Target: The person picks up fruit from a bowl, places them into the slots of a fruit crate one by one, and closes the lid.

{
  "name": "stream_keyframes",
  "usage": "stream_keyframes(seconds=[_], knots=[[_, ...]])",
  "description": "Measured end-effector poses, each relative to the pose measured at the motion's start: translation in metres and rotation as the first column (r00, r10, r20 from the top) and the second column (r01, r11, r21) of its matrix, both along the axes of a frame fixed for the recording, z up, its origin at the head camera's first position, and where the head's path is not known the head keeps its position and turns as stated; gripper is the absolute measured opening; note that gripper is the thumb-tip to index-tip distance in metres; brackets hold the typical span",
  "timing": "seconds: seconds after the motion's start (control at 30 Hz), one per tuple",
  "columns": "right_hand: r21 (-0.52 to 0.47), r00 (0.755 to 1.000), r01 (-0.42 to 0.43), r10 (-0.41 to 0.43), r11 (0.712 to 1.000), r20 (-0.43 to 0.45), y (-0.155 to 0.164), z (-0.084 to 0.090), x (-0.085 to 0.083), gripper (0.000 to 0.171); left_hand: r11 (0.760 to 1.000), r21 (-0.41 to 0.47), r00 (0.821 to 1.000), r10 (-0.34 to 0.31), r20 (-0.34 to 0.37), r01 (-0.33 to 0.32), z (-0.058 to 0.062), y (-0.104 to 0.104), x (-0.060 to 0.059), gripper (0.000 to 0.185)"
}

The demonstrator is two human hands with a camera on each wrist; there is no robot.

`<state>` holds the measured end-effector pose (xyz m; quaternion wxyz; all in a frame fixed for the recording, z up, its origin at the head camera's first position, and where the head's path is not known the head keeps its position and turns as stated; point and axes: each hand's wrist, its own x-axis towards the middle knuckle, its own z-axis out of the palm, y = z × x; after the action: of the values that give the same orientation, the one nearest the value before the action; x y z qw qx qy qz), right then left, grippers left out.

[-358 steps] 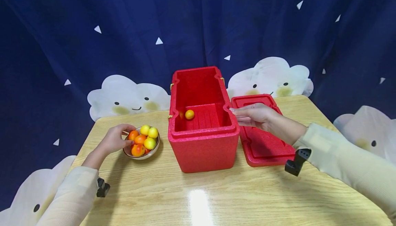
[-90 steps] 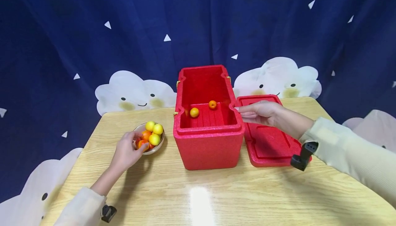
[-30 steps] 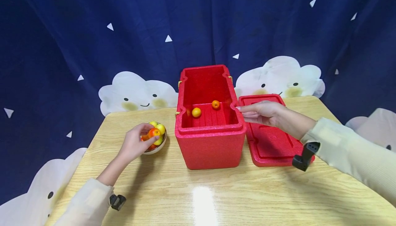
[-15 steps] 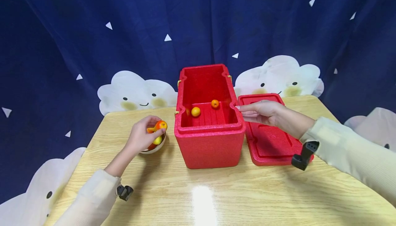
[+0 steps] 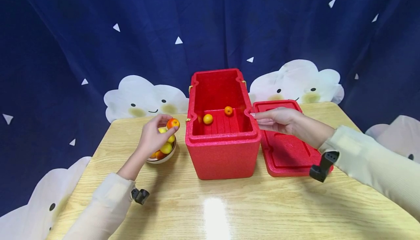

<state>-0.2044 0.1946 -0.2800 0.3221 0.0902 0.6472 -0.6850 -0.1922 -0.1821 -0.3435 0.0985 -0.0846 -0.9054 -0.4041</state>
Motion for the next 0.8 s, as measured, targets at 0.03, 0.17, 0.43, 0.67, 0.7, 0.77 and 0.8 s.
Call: stream_keyframes(seconds=[0.03, 0.17, 0.43, 0.67, 0.7, 0.77, 0.8], knots=[[0.004, 1.0, 0.003, -0.003, 1.0, 0.001, 0.0, 0.0, 0.0, 0.017, 1.0, 0.006, 1.0, 0.007, -0.007, -0.007, 0.0, 0.0, -0.001, 0.036], [0.001, 1.0, -0.001, 0.001, 1.0, 0.0, -0.001, -0.001, -0.001, 0.017, 1.0, 0.017, 0.999, 0.024, -0.026, -0.023, 0.003, 0.001, -0.004, 0.035], [0.02, 1.0, -0.002, 0.002, 1.0, 0.003, 0.0, 0.0, -0.001, 0.019, 0.995, 0.094, 1.0, 0.026, 0.003, -0.026, 0.019, -0.002, -0.013, 0.04], [-0.008, 1.0, -0.006, 0.006, 1.0, 0.006, 0.0, -0.001, -0.001, 0.021, 0.992, 0.126, 1.0, 0.016, 0.011, -0.018, 0.031, -0.004, -0.019, 0.04], [-0.012, 1.0, -0.005, 0.005, 1.0, 0.008, 0.0, -0.001, -0.001, 0.02, 0.992, 0.122, 1.0, 0.014, 0.003, -0.014, 0.032, -0.004, -0.02, 0.039], [-0.012, 1.0, 0.001, -0.001, 1.0, 0.013, 0.0, -0.001, -0.001, 0.018, 0.993, 0.116, 1.0, 0.009, -0.008, -0.008, 0.036, -0.004, -0.023, 0.038], [-0.009, 1.0, 0.005, -0.005, 1.0, 0.015, 0.0, -0.001, -0.001, 0.018, 0.994, 0.106, 1.0, 0.01, -0.012, -0.009, 0.038, -0.004, -0.024, 0.038]])
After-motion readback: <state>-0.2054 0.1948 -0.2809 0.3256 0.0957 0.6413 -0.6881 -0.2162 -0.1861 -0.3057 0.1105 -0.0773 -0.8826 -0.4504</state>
